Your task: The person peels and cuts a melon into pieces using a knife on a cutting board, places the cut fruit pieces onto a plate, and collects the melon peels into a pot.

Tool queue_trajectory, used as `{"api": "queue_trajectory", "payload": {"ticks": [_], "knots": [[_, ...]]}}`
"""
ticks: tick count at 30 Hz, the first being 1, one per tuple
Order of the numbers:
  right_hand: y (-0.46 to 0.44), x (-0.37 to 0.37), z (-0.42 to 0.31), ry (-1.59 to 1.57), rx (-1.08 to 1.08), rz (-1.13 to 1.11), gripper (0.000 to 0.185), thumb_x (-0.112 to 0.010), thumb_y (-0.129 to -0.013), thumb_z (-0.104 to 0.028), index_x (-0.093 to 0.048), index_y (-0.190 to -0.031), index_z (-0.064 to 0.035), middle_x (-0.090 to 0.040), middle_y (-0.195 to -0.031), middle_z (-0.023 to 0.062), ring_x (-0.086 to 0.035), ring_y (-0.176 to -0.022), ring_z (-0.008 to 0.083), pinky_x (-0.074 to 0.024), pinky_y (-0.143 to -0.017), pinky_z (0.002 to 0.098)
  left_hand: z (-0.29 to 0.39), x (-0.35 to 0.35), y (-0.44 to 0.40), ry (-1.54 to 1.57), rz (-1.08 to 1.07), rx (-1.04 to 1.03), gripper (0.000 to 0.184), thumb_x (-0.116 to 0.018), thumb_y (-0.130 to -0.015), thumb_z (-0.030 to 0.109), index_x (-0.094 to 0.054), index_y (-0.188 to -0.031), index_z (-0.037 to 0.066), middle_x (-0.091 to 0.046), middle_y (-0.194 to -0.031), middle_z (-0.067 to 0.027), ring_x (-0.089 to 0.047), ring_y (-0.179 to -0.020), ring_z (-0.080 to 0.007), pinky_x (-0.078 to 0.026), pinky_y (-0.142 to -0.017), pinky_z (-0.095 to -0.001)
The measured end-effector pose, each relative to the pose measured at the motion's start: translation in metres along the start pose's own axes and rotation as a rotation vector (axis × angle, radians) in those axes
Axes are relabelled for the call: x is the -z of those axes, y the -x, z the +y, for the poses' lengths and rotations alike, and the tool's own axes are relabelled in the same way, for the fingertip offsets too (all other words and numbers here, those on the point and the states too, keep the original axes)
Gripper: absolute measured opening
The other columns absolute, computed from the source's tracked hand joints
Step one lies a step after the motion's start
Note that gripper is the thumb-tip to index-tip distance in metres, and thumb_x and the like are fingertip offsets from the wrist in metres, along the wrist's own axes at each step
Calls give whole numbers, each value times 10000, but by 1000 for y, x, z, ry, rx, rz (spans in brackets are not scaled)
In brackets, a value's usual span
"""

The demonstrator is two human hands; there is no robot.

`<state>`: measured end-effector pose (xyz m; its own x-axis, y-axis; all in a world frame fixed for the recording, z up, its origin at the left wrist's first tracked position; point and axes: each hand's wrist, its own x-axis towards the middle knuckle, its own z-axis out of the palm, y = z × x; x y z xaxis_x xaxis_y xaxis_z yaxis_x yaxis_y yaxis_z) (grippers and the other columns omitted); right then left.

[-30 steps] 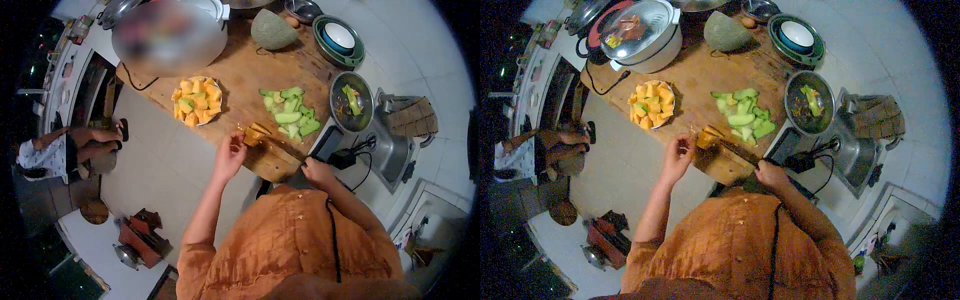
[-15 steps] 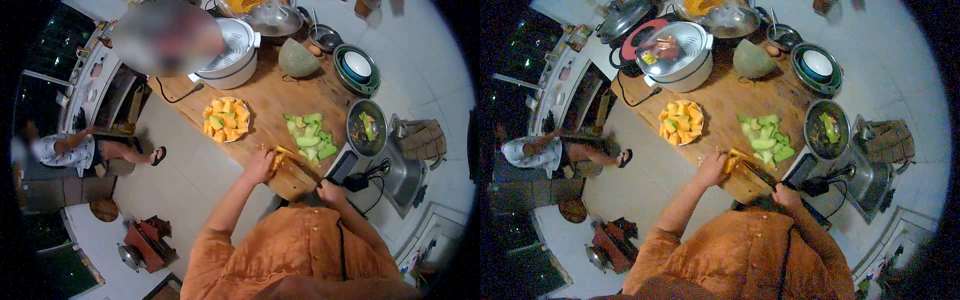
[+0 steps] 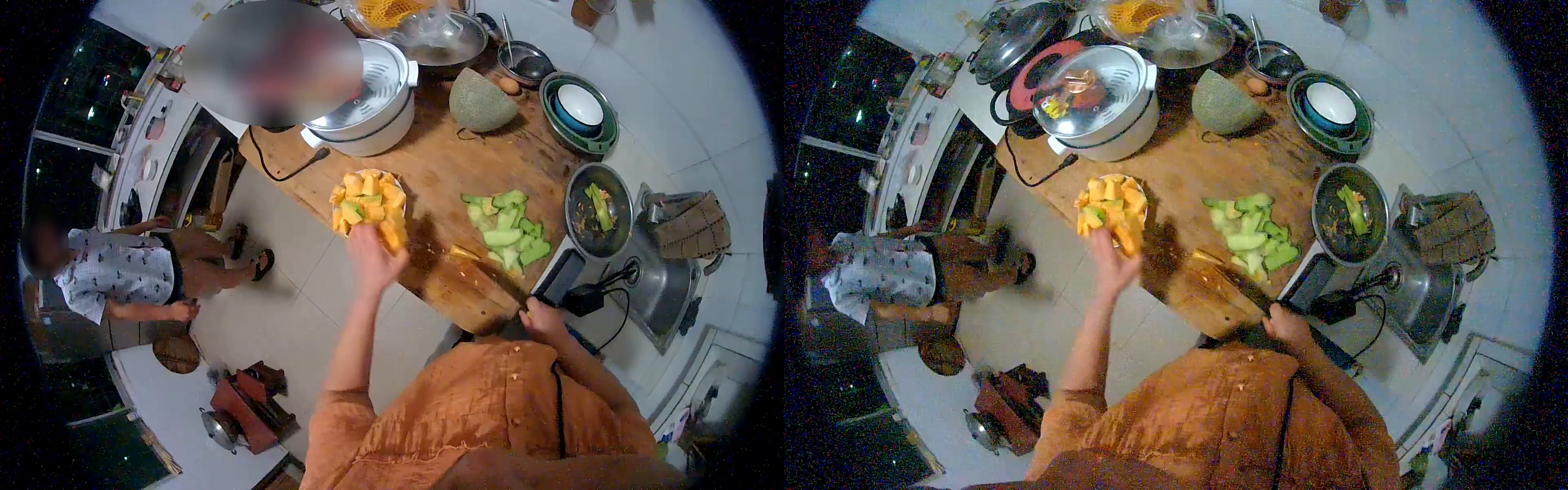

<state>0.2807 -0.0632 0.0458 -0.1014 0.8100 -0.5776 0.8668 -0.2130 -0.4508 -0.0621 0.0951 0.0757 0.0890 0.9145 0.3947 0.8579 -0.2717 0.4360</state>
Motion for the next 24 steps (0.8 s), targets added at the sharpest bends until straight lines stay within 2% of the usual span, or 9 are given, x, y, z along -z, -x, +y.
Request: {"api": "queue_trajectory", "payload": {"ticks": [4,6,10,15,17,19,20,22,24], "knots": [[-1,2,0,22,20,-14,257,-558,-840,-238,-415,-858,-25,-551,-726,223,-546,-711,421,-428,-593,483,-26,7,-54,-161,32,-84,533,-691,-572,216,-479,-1018,16,-485,-941,-183,-471,-896,-366,-365,-842,-484],[-4,1,5,41,7,-69,255,-561,-840,-237,-413,-851,-29,-551,-721,220,-549,-697,415,-426,-574,484,-30,2,-66,-238,-43,-65,528,-694,-582,228,-490,-1024,22,-492,-949,-171,-474,-920,-357,-348,-882,-507],[0,-3,8,48,70,36,256,-568,-837,-237,-410,-841,-35,-546,-683,207,-559,-673,390,-425,-547,479,-25,-3,-78,-357,-217,5,520,-698,-600,232,-513,-1044,33,-500,-985,-151,-471,-988,-341,-302,-951,-545],[2,0,4,-18,83,78,250,-567,-836,-237,-413,-852,-40,-540,-654,201,-559,-654,385,-430,-541,467,-27,-13,-74,-408,-214,7,588,-741,-584,274,-517,-1073,38,-497,-1035,-152,-460,-1042,-334,-286,-985,-529],[1,-4,10,-249,171,115,243,-564,-837,-231,-415,-858,-40,-544,-659,201,-555,-657,396,-430,-542,467,-26,-13,-70,-395,-224,27,638,-758,-577,286,-505,-1109,40,-496,-1050,-159,-455,-1055,-339,-284,-990,-522],[-5,-3,12,-312,113,58,238,-561,-837,-226,-416,-862,-38,-546,-663,202,-552,-664,406,-431,-547,470,-18,-4,-69,-386,-243,46,688,-771,-574,295,-490,-1151,47,-492,-1069,-169,-447,-1070,-346,-282,-997,-515],[-12,-1,12,-259,9,-24,237,-560,-837,-223,-415,-864,-37,-546,-663,203,-550,-669,411,-431,-552,472,-17,-1,-69,-385,-246,27,693,-772,-581,288,-484,-1165,51,-489,-1078,-175,-443,-1077,-349,-280,-998,-514],[-2,-1,9,-145,-62,-80,235,-557,-838,-219,-414,-868,-35,-548,-668,207,-550,-677,416,-432,-564,478,-16,-2,-62,-375,-256,-4,705,-772,-593,274,-470,-1192,58,-484,-1094,-185,-433,-1091,-357,-277,-999,-512],[-2,4,2,-24,46,15,235,-552,-839,-219,-412,-873,-33,-549,-676,213,-551,-684,417,-433,-578,484,-9,0,-58,-315,-190,-61,679,-771,-603,245,-472,-1185,62,-480,-1103,-191,-435,-1086,-358,-300,-983,-502]]}}
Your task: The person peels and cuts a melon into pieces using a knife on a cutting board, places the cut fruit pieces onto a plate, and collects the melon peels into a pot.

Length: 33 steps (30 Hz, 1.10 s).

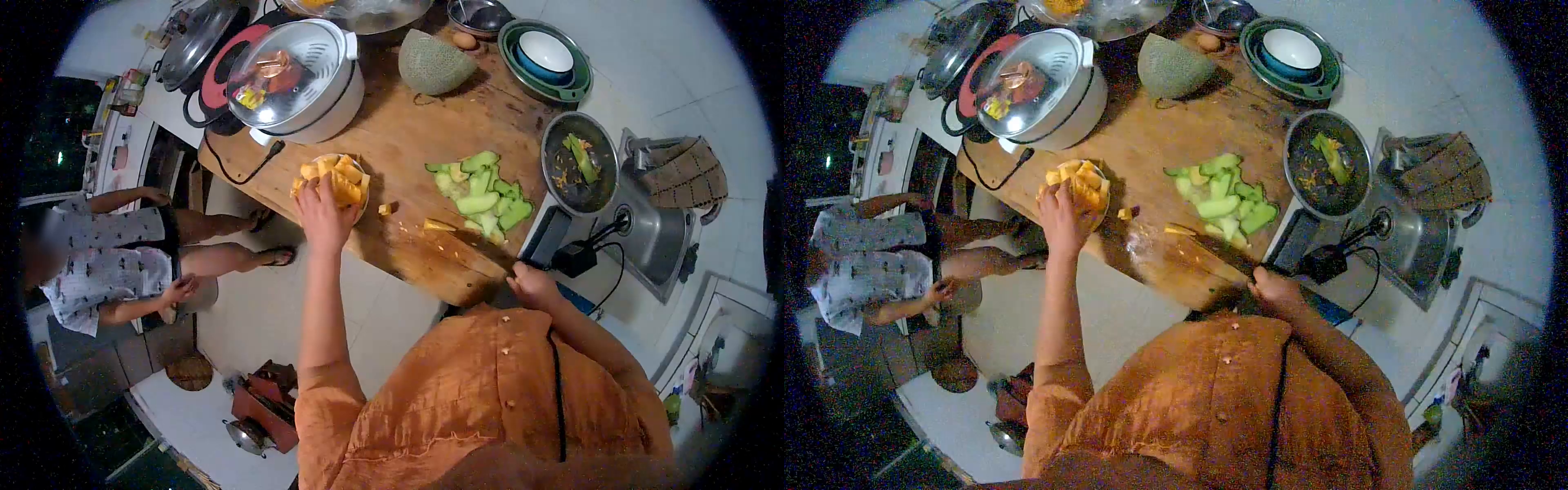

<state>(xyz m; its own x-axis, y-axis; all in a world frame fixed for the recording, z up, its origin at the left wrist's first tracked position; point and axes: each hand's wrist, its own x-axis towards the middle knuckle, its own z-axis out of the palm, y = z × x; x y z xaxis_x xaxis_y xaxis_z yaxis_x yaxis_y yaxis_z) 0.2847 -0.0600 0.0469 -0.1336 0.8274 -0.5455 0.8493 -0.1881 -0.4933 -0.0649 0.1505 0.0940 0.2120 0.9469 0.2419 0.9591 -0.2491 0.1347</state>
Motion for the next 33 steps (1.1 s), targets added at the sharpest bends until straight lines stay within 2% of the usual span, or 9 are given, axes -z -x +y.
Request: {"api": "queue_trajectory", "payload": {"ticks": [2,5,7,14,18,21,22,29,33], "knots": [[-3,-6,5,-3,9,2,266,-519,-862,-285,-419,-871,-38,-563,-711,211,-565,-697,414,-431,-580,498,4,-2,12,97,152,17,605,-762,-620,167,-486,-1145,50,-490,-1097,-191,-456,-1057,-357,-365,-925,-475],[1,-5,4,13,22,44,267,-523,-864,-291,-424,-870,-42,-567,-734,209,-572,-703,415,-436,-587,507,3,-31,46,197,130,-6,514,-732,-653,115,-500,-1105,39,-509,-1080,-186,-483,-1023,-348,-412,-870,-437],[4,-4,0,17,35,66,256,-537,-856,-274,-427,-870,-43,-567,-742,208,-572,-705,415,-441,-593,507,37,-18,60,273,-66,12,432,-697,-691,90,-509,-1075,26,-521,-1064,-187,-493,-1015,-350,-429,-846,-418],[2,3,-6,26,29,40,267,-535,-853,-286,-433,-869,-40,-561,-740,206,-568,-707,412,-446,-602,491,60,-61,81,395,-9,248,525,-670,-733,109,-408,-1149,-76,-515,-1016,-256,-508,-954,-405,-435,-827,-430],[-3,-4,-1,6,-12,6,313,-517,-857,-334,-431,-869,-34,-548,-722,213,-556,-695,421,-438,-603,490,65,-79,72,404,78,375,430,-729,-681,149,-507,-988,-54,-551,-890,-233,-529,-881,-395,-433,-768,-440],[1,1,-6,11,-24,3,348,-505,-858,-367,-432,-864,-27,-548,-722,222,-550,-696,429,-429,-608,496,63,-88,65,345,73,439,405,-718,-695,180,-507,-959,-43,-555,-882,-225,-530,-880,-400,-436,-753,-451],[-1,4,-9,72,-33,-27,259,-552,-844,-251,-425,-890,-30,-562,-746,235,-551,-742,424,-431,-625,497,61,-88,63,364,4,494,414,-716,-698,202,-506,-962,-38,-549,-909,-232,-529,-880,-410,-440,-751,-457],[-4,3,-11,32,-106,-64,252,-537,-847,-251,-443,-888,-20,-570,-740,236,-559,-733,423,-436,-623,498,66,-89,63,324,70,461,353,-672,-741,204,-519,-980,-5,-556,-945,-194,-555,-869,-354,-464,-750,-417],[-2,-3,-8,40,-27,8,252,-537,-847,-252,-440,-862,-20,-567,-699,231,-557,-696,425,-432,-595,503,66,-89,62,331,-20,556,324,-668,-731,184,-524,-953,-3,-557,-913,-185,-553,-857,-350,-456,-740,-422]]}}
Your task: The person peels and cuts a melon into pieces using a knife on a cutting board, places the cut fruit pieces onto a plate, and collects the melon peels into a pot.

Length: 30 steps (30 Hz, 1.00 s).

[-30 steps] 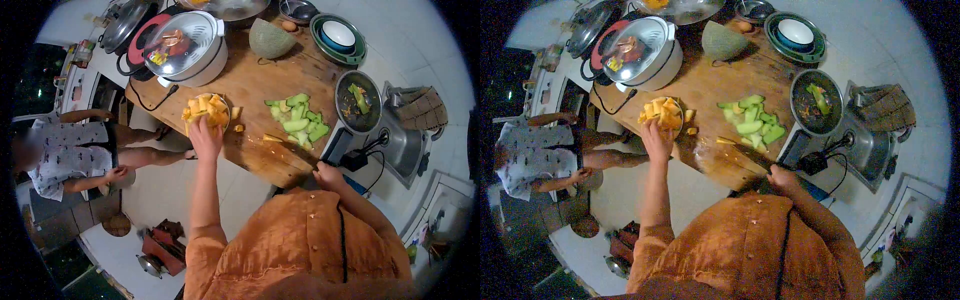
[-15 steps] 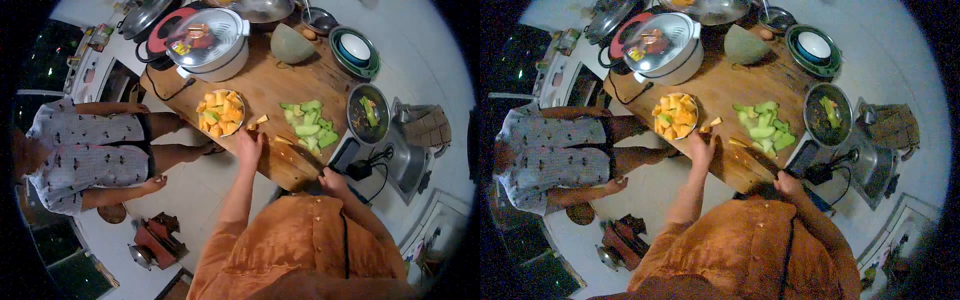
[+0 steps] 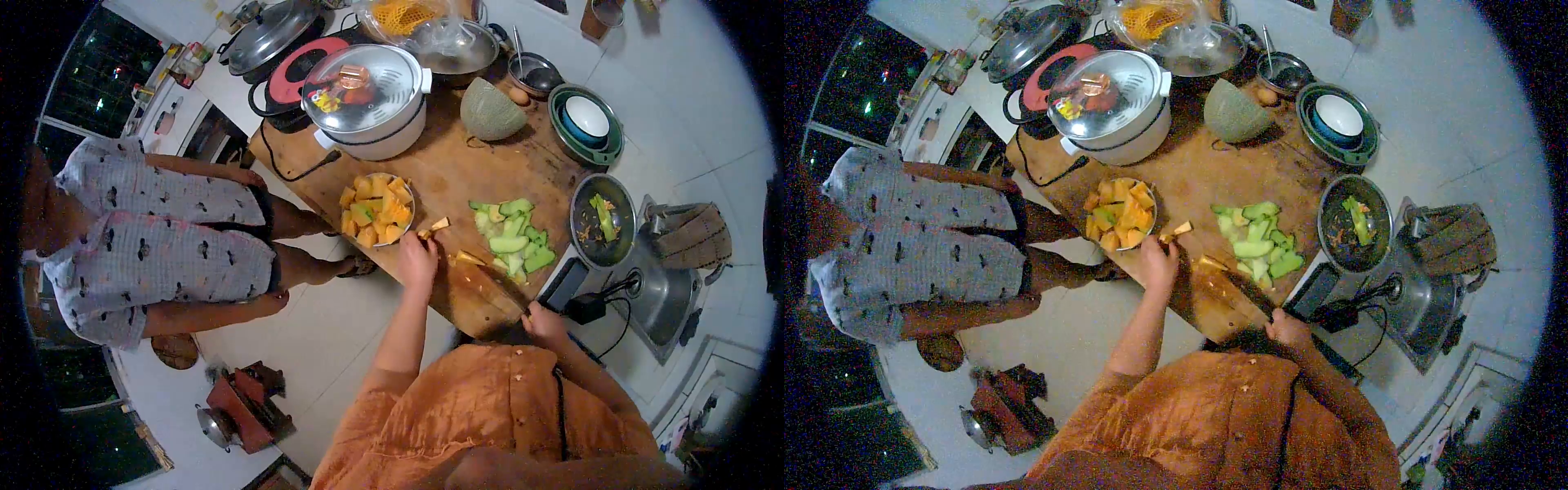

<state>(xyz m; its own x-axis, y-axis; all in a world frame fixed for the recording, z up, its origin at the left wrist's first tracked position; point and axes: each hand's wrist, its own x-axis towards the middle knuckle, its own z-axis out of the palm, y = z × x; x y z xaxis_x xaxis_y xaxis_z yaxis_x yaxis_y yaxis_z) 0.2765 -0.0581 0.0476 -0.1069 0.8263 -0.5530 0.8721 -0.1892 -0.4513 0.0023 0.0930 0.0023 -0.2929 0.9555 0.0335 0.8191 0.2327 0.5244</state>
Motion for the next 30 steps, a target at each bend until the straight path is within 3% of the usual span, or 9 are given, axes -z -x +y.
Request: {"api": "queue_trajectory", "payload": {"ticks": [5,9,12,14,20,21,25,28,30], "knots": [[3,9,-8,20,-34,-32,254,-547,-843,-249,-433,-850,-22,-560,-684,227,-555,-675,424,-428,-577,506,5,15,11,221,6,1,257,-649,-724,135,-518,-885,-17,-554,-850,-177,-543,-837,-335,-441,-719,-397],[3,5,-7,33,-31,-4,258,-546,-845,-249,-430,-851,-19,-552,-688,228,-549,-658,428,-426,-569,506,16,62,7,117,278,-215,245,-638,-727,121,-505,-878,-18,-547,-834,-189,-553,-791,-316,-441,-683,-384],[0,0,-2,16,-12,17,256,-544,-847,-249,-429,-851,-21,-550,-687,225,-547,-648,428,-423,-560,503,2,82,-18,259,295,-106,231,-630,-741,129,-512,-871,-22,-554,-855,-196,-559,-785,-318,-446,-695,-391],[1,-5,4,3,39,66,253,-545,-847,-248,-427,-852,-25,-550,-677,221,-547,-642,424,-421,-550,500,-4,94,-43,197,305,-42,226,-620,-757,139,-520,-870,-30,-562,-858,-196,-560,-791,-320,-447,-712,-392],[3,-2,3,13,74,86,247,-552,-848,-245,-430,-861,-31,-542,-643,209,-550,-627,409,-425,-544,483,8,110,-64,67,417,-304,298,-677,-752,167,-518,-892,-42,-551,-865,-192,-535,-788,-337,-442,-694,-399],[4,-3,3,14,71,88,248,-557,-847,-241,-429,-859,-29,-542,-646,210,-550,-627,407,-424,-544,481,16,110,-55,139,292,-292,314,-682,-746,158,-517,-938,-28,-537,-897,-194,-522,-856,-338,-433,-721,-403],[3,0,0,16,69,68,252,-572,-843,-222,-425,-857,-18,-543,-657,213,-551,-630,400,-418,-540,475,23,53,-17,50,-9,-606,209,-639,-735,103,-566,-913,22,-544,-896,-172,-548,-820,-345,-458,-713,-419],[-3,-3,4,8,48,10,256,-574,-844,-218,-424,-855,-11,-546,-668,216,-550,-639,404,-412,-540,474,41,31,-12,-142,-180,-541,317,-577,-736,78,-543,-1050,101,-554,-921,-182,-573,-831,-343,-488,-662,-446],[-1,-1,4,23,23,-23,256,-571,-846,-222,-429,-853,-9,-548,-672,216,-549,-645,409,-412,-544,477,38,11,-18,-276,-217,-471,268,-524,-779,86,-548,-1045,102,-559,-917,-175,-581,-833,-331,-494,-663,-429]]}}
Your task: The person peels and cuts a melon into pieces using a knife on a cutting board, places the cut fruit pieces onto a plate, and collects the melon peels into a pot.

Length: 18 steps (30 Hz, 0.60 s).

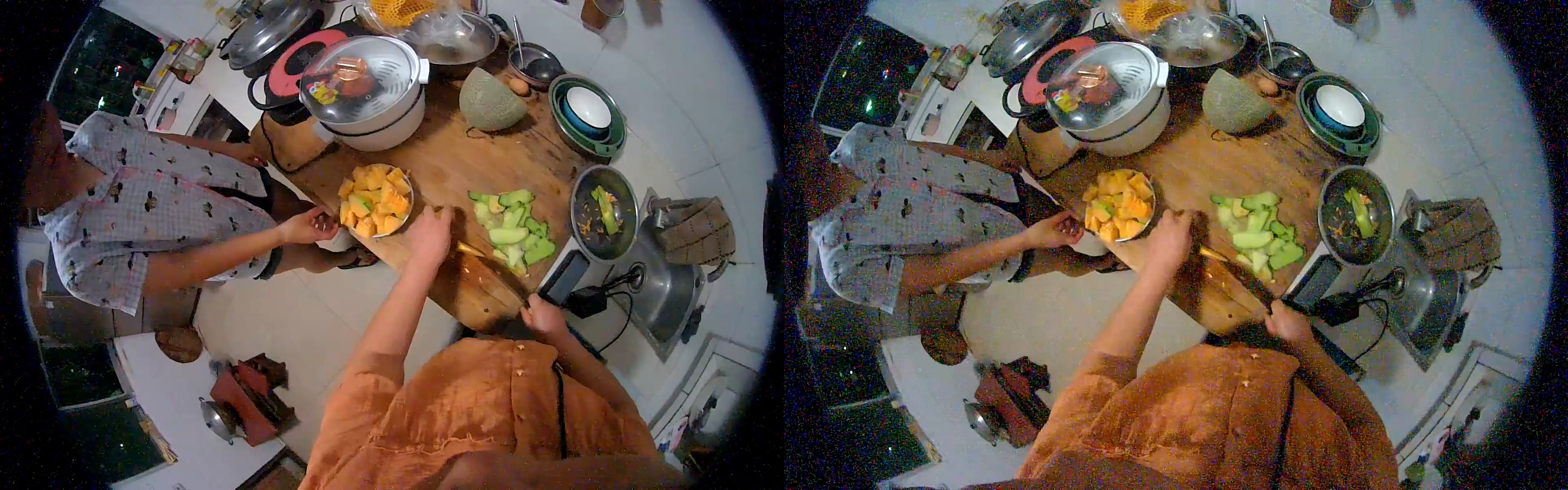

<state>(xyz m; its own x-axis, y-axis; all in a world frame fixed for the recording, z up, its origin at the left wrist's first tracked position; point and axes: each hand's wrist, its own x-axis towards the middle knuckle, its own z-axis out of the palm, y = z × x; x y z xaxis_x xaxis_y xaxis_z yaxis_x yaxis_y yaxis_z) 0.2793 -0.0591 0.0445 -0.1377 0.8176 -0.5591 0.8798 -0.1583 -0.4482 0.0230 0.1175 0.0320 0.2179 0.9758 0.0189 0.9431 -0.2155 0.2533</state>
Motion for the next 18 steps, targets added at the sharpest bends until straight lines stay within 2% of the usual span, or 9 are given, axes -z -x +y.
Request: {"api": "queue_trajectory", "payload": {"ticks": [3,6,9,12,14,17,18], "knots": [[3,6,-8,18,-18,17,258,-562,-851,-237,-440,-851,-9,-551,-672,213,-550,-650,415,-418,-553,483,-2,-6,-9,-104,-156,34,273,-490,-810,105,-547,-1077,112,-565,-921,-162,-585,-835,-320,-497,-667,-417],[3,3,-9,-12,-28,71,263,-554,-852,-255,-450,-854,-14,-557,-677,215,-555,-657,419,-431,-566,489,-14,-27,-2,-30,-79,4,263,-542,-771,96,-548,-1034,90,-560,-910,-169,-580,-832,-329,-492,-668,-415],[4,9,-13,-8,-31,56,261,-551,-850,-267,-457,-862,-23,-568,-687,221,-562,-664,421,-443,-578,492,-6,16,18,163,25,88,350,-645,-699,147,-523,-1018,72,-563,-929,-156,-574,-846,-343,-482,-693,-440],[7,7,-11,-21,-27,54,260,-554,-847,-271,-458,-862,-30,-575,-698,227,-566,-669,421,-449,-583,491,-23,61,26,258,352,108,349,-640,-676,102,-525,-996,22,-553,-927,-192,-556,-812,-365,-471,-670,-419],[5,-2,-4,-13,-3,104,262,-552,-849,-275,-459,-862,-31,-578,-702,228,-569,-670,415,-449,-582,492,-50,75,18,166,436,174,369,-647,-694,122,-519,-1017,-1,-556,-929,-193,-546,-837,-368,-461,-699,-428],[3,0,-5,-95,17,99,263,-540,-854,-278,-458,-864,-28,-580,-711,227,-571,-674,411,-449,-587,494,-97,77,-3,92,482,160,408,-637,-738,132,-496,-1093,-10,-519,-1018,-219,-521,-917,-375,-446,-761,-435],[1,-3,-1,32,-1,59,279,-515,-848,-299,-438,-899,-36,-587,-698,214,-588,-674,408,-457,-594,514,-101,69,-4,33,507,153,416,-629,-756,128,-487,-1124,-2,-503,-1054,-226,-513,-937,-377,-440,-776,-437]]}}
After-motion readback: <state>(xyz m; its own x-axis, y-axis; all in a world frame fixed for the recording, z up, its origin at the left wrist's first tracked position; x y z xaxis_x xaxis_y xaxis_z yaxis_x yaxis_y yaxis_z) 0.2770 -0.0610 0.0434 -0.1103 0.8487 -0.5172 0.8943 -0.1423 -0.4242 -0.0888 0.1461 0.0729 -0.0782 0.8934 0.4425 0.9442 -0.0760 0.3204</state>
